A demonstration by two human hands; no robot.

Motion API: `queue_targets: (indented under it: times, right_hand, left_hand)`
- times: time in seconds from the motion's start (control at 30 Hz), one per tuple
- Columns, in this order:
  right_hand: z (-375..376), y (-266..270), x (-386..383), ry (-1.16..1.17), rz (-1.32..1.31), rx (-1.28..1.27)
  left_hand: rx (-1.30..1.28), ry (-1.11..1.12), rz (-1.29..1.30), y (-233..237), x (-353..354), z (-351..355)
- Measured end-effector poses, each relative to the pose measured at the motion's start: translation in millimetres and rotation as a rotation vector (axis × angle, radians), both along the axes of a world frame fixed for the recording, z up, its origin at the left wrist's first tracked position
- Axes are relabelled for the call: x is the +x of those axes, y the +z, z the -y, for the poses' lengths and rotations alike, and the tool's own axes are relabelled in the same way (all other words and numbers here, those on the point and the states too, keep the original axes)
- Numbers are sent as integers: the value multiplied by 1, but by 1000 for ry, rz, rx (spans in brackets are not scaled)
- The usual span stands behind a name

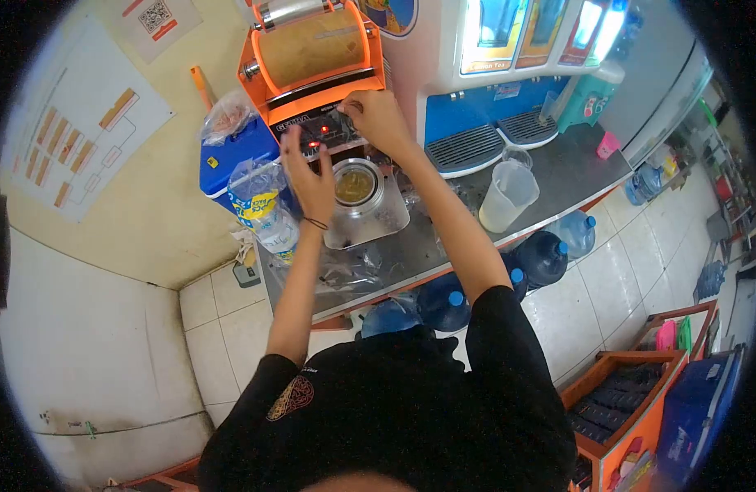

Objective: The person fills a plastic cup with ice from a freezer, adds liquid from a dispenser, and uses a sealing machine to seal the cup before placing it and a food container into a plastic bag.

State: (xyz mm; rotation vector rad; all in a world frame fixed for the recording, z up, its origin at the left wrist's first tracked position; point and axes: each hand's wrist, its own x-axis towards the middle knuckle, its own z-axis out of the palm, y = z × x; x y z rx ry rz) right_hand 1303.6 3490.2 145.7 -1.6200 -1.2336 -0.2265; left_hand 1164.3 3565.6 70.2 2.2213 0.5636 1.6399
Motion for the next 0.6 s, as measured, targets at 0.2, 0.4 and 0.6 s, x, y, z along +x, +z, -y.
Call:
queue_targets:
  times: [0.2,0.4,0.6]
  right_hand:
    - [5,-3,-2,34,-74,16]
    - [47,-27,4,133,-308,194]
    - [96,-243,47,21,-934,91]
  left_hand:
    - [310,243,-229,14,8,-35]
    - [323,301,-167,25,23,-51]
    - [322,291,-86,24,29,-51]
